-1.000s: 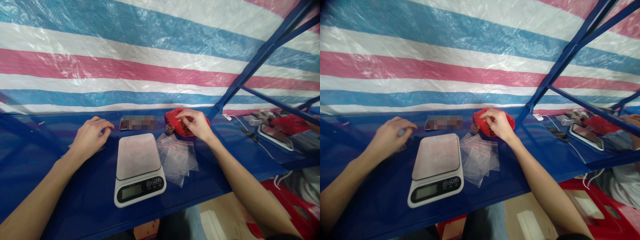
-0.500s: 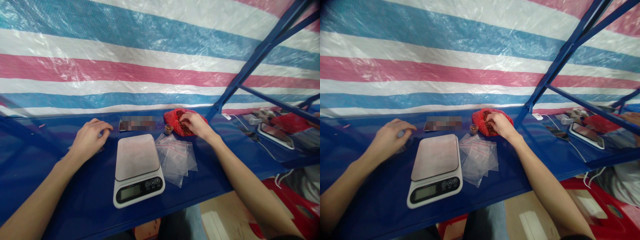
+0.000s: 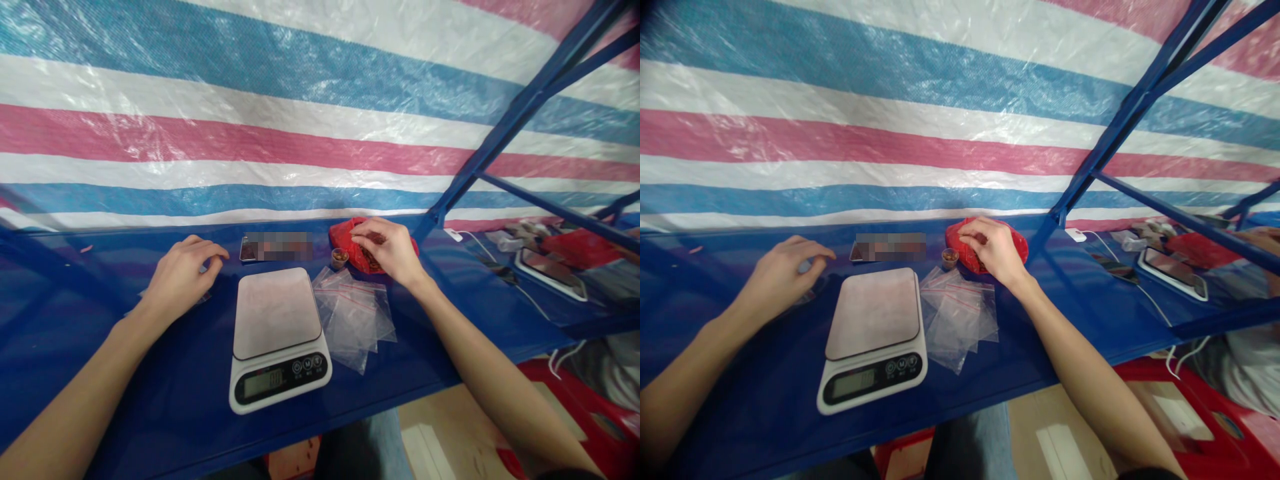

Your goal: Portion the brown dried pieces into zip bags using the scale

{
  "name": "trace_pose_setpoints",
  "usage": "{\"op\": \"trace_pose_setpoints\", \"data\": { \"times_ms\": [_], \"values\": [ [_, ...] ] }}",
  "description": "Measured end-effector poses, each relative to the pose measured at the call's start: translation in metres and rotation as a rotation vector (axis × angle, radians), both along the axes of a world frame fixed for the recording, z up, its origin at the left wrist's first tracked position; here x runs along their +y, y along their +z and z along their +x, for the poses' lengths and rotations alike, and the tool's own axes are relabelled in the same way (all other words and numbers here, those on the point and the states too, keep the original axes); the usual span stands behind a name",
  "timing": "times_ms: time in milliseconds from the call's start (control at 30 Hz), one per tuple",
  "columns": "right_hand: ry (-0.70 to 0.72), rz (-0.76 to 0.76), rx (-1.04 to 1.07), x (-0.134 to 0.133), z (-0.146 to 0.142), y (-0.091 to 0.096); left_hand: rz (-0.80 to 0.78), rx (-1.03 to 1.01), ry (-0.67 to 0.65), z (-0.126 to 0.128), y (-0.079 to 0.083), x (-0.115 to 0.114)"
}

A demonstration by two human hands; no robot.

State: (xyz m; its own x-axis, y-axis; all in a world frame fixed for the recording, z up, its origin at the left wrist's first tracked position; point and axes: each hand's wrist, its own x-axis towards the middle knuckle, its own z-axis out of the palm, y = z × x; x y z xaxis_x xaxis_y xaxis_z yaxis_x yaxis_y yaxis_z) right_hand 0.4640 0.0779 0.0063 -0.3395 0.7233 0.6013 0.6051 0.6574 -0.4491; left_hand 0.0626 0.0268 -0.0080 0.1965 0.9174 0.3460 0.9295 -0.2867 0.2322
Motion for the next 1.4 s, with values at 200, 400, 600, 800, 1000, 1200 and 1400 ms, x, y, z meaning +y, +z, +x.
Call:
{"op": "trace_pose_setpoints", "data": {
  "times_ms": [200,400,600,800,1000,1200,1400],
  "values": [
    [0.182,-0.001,-0.127,-0.001,-0.011,-0.013,0.004,-0.006,-0.014,-0.001,-0.001,0.001],
    [0.231,-0.008,-0.187,0.001,-0.01,-0.016,0.002,-0.006,-0.007,0.0,-0.001,0.001],
    [0.233,-0.017,-0.161,-0.001,-0.011,-0.016,-0.013,0.01,-0.015,0.001,0.0,0.0],
    [0.172,-0.026,-0.009,-0.002,-0.019,-0.017,-0.023,0.038,-0.009,0.001,0.002,-0.002],
    [0.112,-0.033,0.115,0.003,-0.025,-0.023,-0.039,0.042,0.001,0.001,0.001,0.001],
    [0.086,-0.059,0.168,0.004,-0.021,-0.021,-0.018,0.047,0.002,-0.001,-0.002,0.002],
    [0.23,-0.139,0.031,-0.002,-0.014,-0.012,-0.034,0.051,-0.001,0.001,0.001,0.001]
  ]
}}
